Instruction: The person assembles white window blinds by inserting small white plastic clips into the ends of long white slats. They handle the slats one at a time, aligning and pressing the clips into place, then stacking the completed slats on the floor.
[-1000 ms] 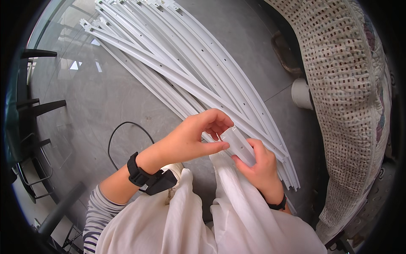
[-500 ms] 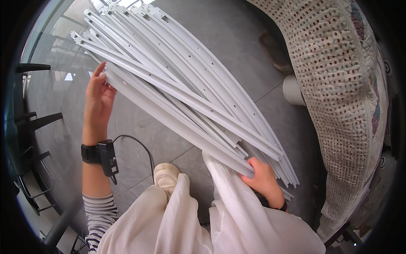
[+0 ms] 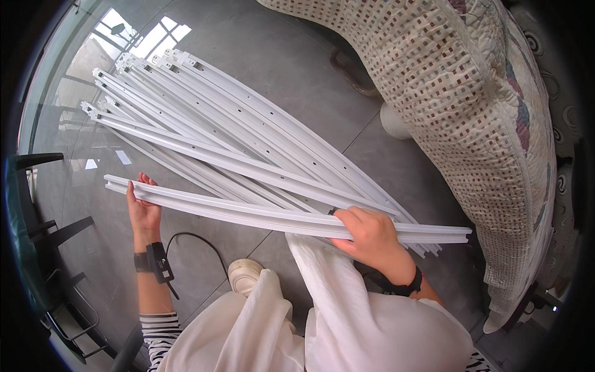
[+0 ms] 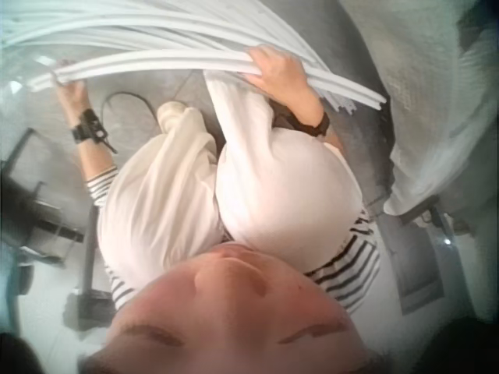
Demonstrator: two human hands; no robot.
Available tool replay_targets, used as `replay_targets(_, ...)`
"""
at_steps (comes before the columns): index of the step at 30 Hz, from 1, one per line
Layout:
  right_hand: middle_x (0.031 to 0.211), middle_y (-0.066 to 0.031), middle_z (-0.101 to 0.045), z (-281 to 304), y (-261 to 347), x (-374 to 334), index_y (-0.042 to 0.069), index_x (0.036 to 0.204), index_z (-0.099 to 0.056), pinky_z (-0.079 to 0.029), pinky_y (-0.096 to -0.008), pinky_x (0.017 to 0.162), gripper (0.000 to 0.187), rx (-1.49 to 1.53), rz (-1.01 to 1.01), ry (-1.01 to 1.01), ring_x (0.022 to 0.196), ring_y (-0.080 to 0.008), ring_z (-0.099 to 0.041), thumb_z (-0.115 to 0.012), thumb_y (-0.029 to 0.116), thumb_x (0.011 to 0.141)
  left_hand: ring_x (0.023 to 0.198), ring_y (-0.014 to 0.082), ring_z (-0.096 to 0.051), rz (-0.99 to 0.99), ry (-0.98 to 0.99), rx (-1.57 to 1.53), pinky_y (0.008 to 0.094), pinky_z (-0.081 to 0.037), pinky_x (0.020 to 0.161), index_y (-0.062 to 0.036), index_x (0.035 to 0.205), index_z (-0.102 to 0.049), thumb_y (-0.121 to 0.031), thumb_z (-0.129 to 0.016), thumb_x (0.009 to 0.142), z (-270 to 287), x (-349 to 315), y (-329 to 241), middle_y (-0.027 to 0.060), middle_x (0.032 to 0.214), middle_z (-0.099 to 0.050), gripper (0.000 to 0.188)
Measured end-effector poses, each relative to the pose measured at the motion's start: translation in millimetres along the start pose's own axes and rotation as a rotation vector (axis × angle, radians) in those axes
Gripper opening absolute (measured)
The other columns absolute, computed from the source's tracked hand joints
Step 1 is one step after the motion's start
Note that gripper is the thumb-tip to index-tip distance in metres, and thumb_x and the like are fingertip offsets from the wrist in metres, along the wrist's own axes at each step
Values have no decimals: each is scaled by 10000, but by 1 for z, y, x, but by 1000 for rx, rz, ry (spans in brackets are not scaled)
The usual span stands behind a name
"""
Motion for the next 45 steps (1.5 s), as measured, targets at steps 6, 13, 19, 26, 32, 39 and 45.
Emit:
replay_targets(6,826,-82,-559,-13,29,35,43,983,-586,-516,-359,602,446,-41,122,-14,724,-259,-631,-836,254,680,843,181,-604,-13,-145,49,331,-567,840,-25,954,-555,-239,-660,958,21,-9,38,63,902,-601,239)
replay_targets(13,826,-86,-548,-13,-2,24,57,929,-559,-515,-358,611,457,-68,4,35,737,-251,-635,-845,315,683,844,184,-579,-133,-261,145,322,-554,823,-35,1032,-537,-250,-634,976,69,15,-9,50,937,-559,242)
replay_targets(19,833,-53,-537,-11,5,23,82,915,-556,-483,-325,666,460,-172,113,-56,774,-216,-618,-847,334,663,988,188,-577,-153,-298,107,303,-516,924,-49,1318,-484,-283,-610,989,84,26,-35,47,1203,-555,423)
replay_targets(26,827,-42,-543,-13,40,35,81,855,-558,-480,-305,632,307,-117,262,-234,710,-183,-592,-776,246,716,959,187,-623,51,-203,35,321,-544,937,-37,1190,-560,-286,-711,920,10,-40,68,29,1087,-627,397)
replay_targets(32,889,-43,-553,7,21,26,68,948,-578,-500,-347,759,306,9,124,-287,842,-197,-606,-773,182,742,991,193,-652,406,-114,-60,374,-497,1030,-30,1128,-593,-212,-674,945,-66,-121,156,61,1058,-660,270)
replay_targets(39,1023,-72,-605,95,-6,-19,41,997,-635,-465,-430,888,222,-10,151,-659,962,-249,-612,-705,53,786,906,192,-655,202,-31,-15,362,-568,926,-18,1019,-594,-171,-658,947,-42,-61,92,80,963,-669,181)
replay_targets(45,1023,-89,-640,98,-67,-38,51,998,-644,-483,-364,815,236,389,-126,-496,904,-247,-626,-753,28,789,977,196,-662,129,-129,-83,356,-572,911,-11,1099,-584,-157,-658,945,-38,-46,46,89,1013,-673,224)
Point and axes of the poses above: each hand's wrist, its own x-axis towards the middle knuckle, its own z-axis out of the back of the hand, y = z × x, the point moved 10 cm from there along x, towards the middle knuckle
